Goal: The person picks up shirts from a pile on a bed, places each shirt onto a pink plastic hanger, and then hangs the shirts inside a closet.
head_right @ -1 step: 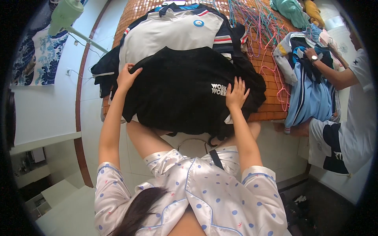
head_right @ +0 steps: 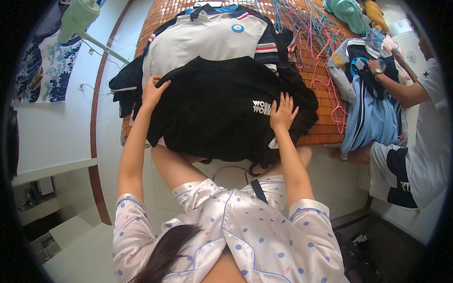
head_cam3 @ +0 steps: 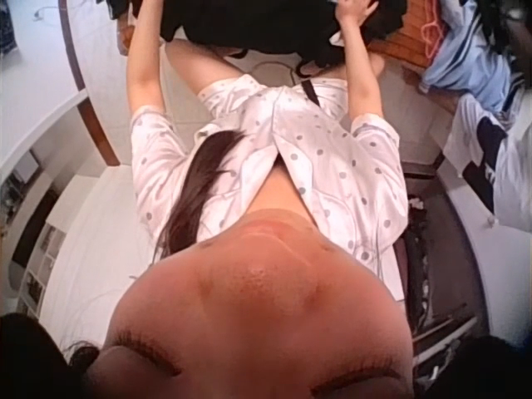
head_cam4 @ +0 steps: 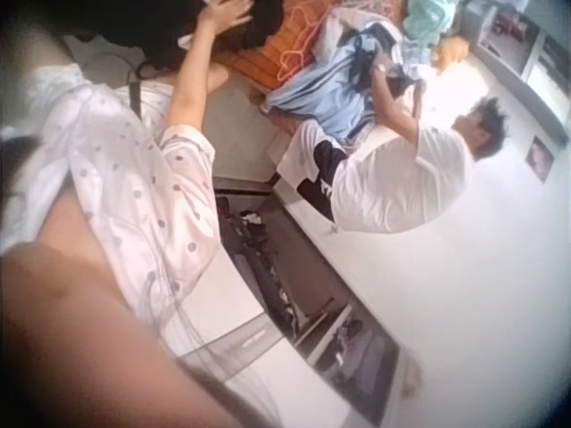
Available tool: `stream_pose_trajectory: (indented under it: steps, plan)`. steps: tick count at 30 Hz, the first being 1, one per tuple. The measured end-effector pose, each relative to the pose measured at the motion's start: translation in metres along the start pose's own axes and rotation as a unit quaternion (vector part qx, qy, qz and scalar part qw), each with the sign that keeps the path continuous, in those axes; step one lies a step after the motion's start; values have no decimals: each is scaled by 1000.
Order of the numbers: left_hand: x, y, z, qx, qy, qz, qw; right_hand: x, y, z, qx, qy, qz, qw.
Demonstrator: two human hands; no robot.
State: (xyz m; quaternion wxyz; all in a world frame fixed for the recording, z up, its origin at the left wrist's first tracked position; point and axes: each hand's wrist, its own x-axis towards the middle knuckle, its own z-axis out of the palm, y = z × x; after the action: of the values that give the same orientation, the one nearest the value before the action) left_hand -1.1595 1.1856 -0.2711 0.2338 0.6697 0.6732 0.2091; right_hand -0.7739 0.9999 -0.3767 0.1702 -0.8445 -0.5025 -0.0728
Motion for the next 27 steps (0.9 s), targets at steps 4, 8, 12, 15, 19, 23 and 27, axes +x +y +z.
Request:
stream_pose_trajectory:
  steps: [4, 8, 12, 15, 19, 23, 27]
  plan:
    - [6, 4, 3, 51, 171, 31, 984, 2, 1, 1, -8, -3, 9, 1000]
    - [-11, 22, 15, 98, 356, 81, 926, 3, 1, 2, -20, 1, 0, 1000]
    - [-67, 74, 49, 67, 170, 346, 920, 2, 8, 2, -21, -6, 15, 1000]
    - [-100, 71, 101, 94, 113, 284, 948, 2, 2, 3, -14, 2, -1, 1000]
    - [-109, 65, 136, 172, 129, 226, 950, -2, 1, 0, -6, -4, -3, 1000]
    - [-105, 71, 141, 188, 124, 200, 954, 6, 5, 2, -11, 20, -13, 1000]
    - [-105, 66, 141, 192, 135, 197, 952, 10, 14, -9, 120, -5, -15, 993]
